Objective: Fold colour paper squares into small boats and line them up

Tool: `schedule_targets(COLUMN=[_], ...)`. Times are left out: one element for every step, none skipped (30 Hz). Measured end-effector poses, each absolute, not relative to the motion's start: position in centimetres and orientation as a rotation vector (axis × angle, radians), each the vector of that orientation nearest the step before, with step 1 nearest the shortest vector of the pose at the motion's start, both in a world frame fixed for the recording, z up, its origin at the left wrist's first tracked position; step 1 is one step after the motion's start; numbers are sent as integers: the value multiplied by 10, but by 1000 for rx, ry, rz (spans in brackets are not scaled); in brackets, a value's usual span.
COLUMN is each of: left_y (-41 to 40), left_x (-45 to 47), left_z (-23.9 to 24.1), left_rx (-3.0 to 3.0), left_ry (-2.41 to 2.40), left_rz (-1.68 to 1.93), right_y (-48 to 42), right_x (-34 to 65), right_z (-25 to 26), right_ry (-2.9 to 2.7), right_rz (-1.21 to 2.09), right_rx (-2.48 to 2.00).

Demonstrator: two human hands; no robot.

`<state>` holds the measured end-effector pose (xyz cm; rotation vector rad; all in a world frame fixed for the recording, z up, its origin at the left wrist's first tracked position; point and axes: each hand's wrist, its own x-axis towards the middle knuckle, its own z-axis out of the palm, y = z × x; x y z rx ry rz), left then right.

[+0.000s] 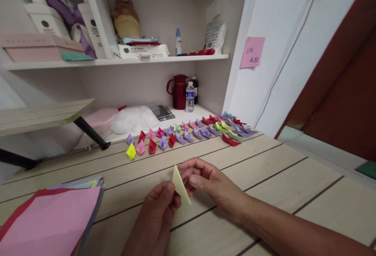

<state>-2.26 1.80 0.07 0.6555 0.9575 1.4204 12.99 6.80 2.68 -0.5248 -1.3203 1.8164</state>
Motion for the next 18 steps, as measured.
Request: schedule_targets(left_y=[16,15,14,12,11,11,10,9,9,9,9,9,9,9,9,9,9,9], left_x=[-22,-21,-21,-21,-21,-22,-22,-23,-23,-23,-23,-23,-22,-22,-22,-21,-21,-21], left_z=[0,-1,-2,-4,-5,-6,-6,-5,-4,-3,-1,0,1,2,3,3,3,3], left_rx=[660,666,673,681,685,685,680,671,659,649,644,644,647,650,652,649,642,636], left_ry=[902,853,818,799,789,788,791,790,789,782,772,761,752,750,755,765,779,788], left_rz=[1374,1330,1290,1263,1245,1235,1229,1228,1230,1231,1227,1224,1222,1222,1222,1225,1228,1230], right_y=[67,66,66,65,65,65,65,65,66,66,67,68,68,68,68,68,68,68], right_x=[130,131,132,133,133,134,135,135,136,136,136,136,136,136,136,136,136,136], right_z=[28,29,30,31,32,32,31,30,29,27,25,24,23,22,23,23,25,26], right_ry=[-1315,-1317,-1325,-1340,-1357,-1372,-1381,-1383,-1382,-1381,-1382,-1385,-1389,-1394,-1397,-1396,-1393,-1386], right_rz=[1831,1849,1866,1879,1890,1899,1909,1921,1936,1957,1979,1998,2011,2021,2030,2038,2048,2060], right_rx=[-511,-498,-486,-472,-453,-428,-406,-388,-375,-363,-352,-344,-335,-327,-326,-328,-331,-331])
